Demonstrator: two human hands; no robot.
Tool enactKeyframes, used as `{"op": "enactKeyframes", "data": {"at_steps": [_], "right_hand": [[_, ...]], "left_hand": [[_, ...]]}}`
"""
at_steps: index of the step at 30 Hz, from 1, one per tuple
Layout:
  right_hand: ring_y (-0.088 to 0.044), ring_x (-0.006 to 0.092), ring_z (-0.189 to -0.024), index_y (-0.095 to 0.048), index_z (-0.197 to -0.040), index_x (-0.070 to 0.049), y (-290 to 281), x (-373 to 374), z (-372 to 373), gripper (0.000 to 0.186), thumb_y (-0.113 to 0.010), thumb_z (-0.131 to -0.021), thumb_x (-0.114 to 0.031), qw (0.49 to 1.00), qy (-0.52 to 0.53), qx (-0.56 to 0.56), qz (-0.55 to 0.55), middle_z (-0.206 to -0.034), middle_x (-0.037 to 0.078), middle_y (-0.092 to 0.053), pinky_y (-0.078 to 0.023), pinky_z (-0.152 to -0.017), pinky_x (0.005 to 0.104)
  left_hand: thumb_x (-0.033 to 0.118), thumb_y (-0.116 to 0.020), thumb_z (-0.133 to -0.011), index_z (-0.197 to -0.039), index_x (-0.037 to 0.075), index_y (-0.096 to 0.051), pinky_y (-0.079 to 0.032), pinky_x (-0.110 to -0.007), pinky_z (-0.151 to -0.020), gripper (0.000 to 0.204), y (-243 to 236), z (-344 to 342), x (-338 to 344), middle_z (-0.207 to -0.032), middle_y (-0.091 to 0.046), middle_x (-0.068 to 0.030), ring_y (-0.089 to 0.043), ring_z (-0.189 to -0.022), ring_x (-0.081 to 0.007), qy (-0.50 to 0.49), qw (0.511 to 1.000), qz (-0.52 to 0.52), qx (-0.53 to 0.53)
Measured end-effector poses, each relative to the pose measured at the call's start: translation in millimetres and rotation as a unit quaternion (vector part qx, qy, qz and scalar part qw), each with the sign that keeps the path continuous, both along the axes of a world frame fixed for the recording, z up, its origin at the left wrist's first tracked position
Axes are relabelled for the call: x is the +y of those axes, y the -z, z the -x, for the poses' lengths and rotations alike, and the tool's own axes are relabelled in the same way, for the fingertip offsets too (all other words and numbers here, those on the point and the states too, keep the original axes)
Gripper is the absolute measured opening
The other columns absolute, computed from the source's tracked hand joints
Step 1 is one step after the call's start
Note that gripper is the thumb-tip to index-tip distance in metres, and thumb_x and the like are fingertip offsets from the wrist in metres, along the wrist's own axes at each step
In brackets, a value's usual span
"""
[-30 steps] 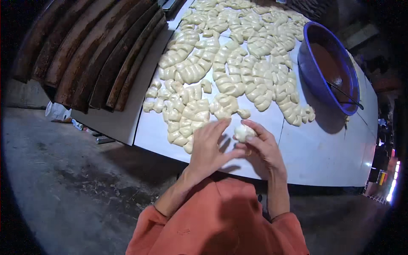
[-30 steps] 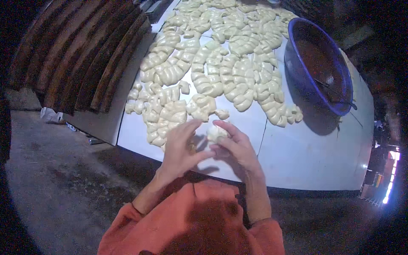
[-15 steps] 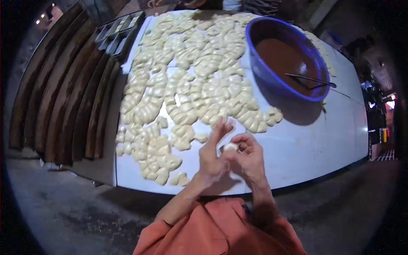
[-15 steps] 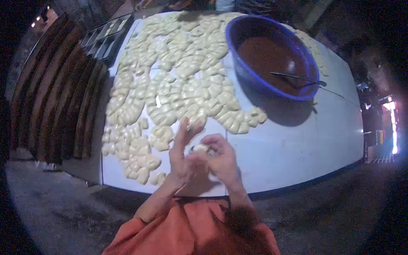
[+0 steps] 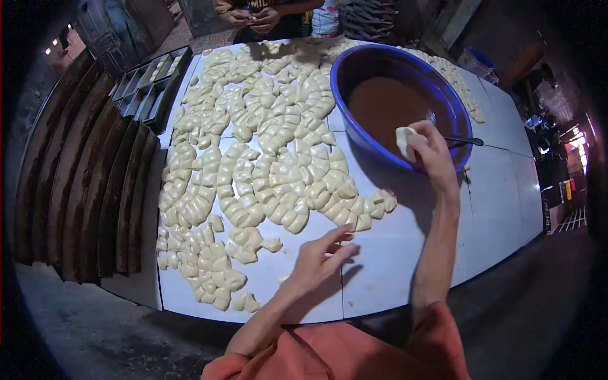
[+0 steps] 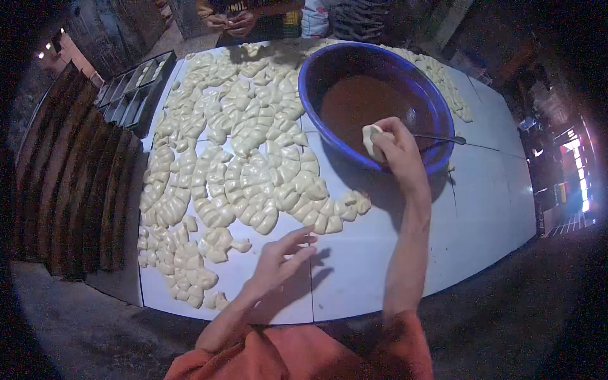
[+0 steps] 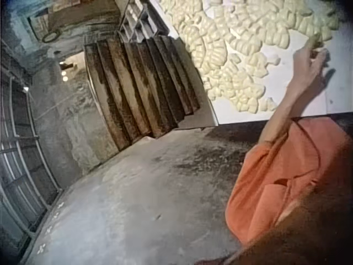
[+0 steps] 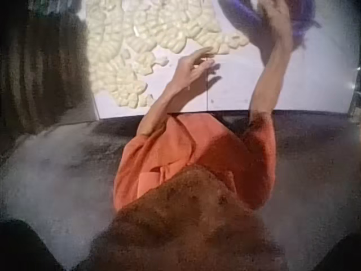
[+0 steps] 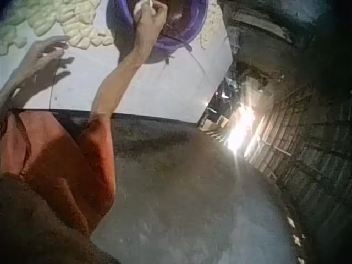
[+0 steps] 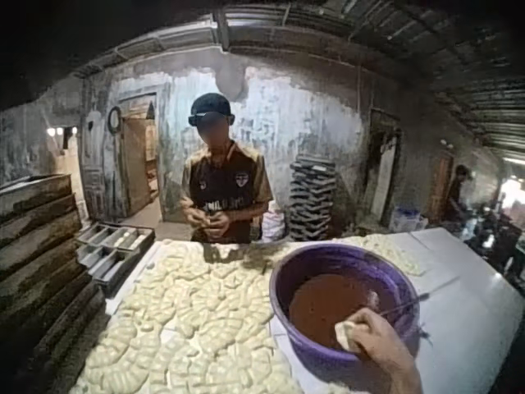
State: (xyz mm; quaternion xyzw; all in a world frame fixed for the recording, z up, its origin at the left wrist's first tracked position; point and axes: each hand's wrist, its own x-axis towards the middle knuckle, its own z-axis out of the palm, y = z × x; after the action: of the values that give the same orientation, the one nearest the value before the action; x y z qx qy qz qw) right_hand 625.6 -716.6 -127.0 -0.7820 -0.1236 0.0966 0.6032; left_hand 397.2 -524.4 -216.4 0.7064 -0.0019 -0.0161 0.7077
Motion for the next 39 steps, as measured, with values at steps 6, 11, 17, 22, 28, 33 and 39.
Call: {"op": "enactKeyframes", "data": {"at_steps": [6,11,17,22,28,33,39], "right_hand": [[-0.063,0.0256,-0.092,-0.062,-0.105,0.0,53.3,-22.6,-78.9,0.031,-0.06,-0.089,-0.027,0.882,-0.199,-0.067,0.422,-0.1,0.014,-0.067,-0.048,-0.083,0.0391],[-0.064,0.0202,-0.086,-0.063,-0.097,0.0,22.4,-5.2,-59.3,0.026,-0.061,-0.088,-0.024,0.925,-0.198,0.011,0.324,-0.09,0.009,-0.067,-0.049,-0.079,0.0361],[-0.062,0.0088,-0.065,-0.059,-0.1,-0.007,12.9,-0.3,-20.0,0.017,-0.066,-0.094,-0.022,0.981,-0.038,0.132,-0.136,-0.079,0.002,-0.062,-0.049,-0.055,0.021],[-0.065,0.0128,-0.074,-0.055,-0.106,-0.007,37.7,31.6,61.2,0.017,-0.061,-0.098,-0.021,0.934,-0.036,0.187,-0.304,-0.094,0.003,-0.061,-0.055,-0.062,0.0222],[-0.066,0.01,-0.084,-0.055,-0.105,-0.005,57.1,55.4,135.8,0.011,-0.056,-0.101,-0.015,0.895,-0.021,0.261,-0.362,-0.093,0.001,-0.062,-0.058,-0.073,0.025],[-0.05,0.0247,-0.128,-0.038,-0.146,-0.001,78.1,77.9,182.9,0.074,-0.073,-0.081,0.002,0.984,-0.061,0.105,-0.131,-0.148,0.016,-0.037,-0.049,-0.102,0.0346],[-0.061,0.0188,-0.102,-0.067,-0.114,0.002,112.7,96.1,200.8,0.028,-0.069,-0.086,0.001,0.977,0.007,-0.206,0.054,-0.116,0.011,-0.06,-0.052,-0.087,0.0334]], "left_hand": [[0.02,-0.064,-0.098,-0.135,0.006,-0.058,-0.055,-0.028,-0.076,0.04,-2.2,5.8,14.1,-0.11,-0.071,-0.0105,-0.072,-0.092,-0.0174,-0.013,0.997,-0.034,0.067],[0.027,-0.062,-0.098,-0.131,0.004,-0.06,-0.056,-0.03,-0.076,0.04,0.3,6.3,15.5,-0.107,-0.073,-0.0121,-0.073,-0.089,-0.0186,0.022,0.995,-0.058,0.078],[0.028,-0.06,-0.1,-0.132,0.001,-0.058,-0.052,-0.031,-0.088,0.041,0.2,-22.8,-5.5,-0.12,-0.068,-0.0102,-0.067,-0.103,-0.0185,0.032,0.994,0.06,0.085],[0.036,-0.049,-0.105,-0.142,0.005,-0.048,-0.047,-0.036,-0.099,0.049,-17.1,-48.1,-29.1,-0.137,-0.055,-0.0088,-0.06,-0.117,-0.0209,-0.017,0.941,0.32,0.11],[0.03,-0.056,-0.103,-0.123,0.004,-0.063,-0.053,-0.03,-0.088,0.034,13.9,-19.8,-5.6,-0.112,-0.069,-0.0043,-0.066,-0.099,-0.0127,-0.075,0.865,0.483,0.111],[0.02,-0.065,-0.098,-0.117,0.0,-0.067,-0.054,-0.022,-0.076,0.028,29.3,4.3,27.7,-0.097,-0.07,-0.0033,-0.065,-0.085,-0.0079,-0.2,0.912,0.333,0.135],[0.02,-0.071,-0.094,-0.119,-0.002,-0.068,-0.052,-0.022,-0.071,0.034,16.5,15.9,26.3,-0.095,-0.071,-0.0051,-0.063,-0.085,-0.0081,-0.219,0.929,0.28,0.106]]}}
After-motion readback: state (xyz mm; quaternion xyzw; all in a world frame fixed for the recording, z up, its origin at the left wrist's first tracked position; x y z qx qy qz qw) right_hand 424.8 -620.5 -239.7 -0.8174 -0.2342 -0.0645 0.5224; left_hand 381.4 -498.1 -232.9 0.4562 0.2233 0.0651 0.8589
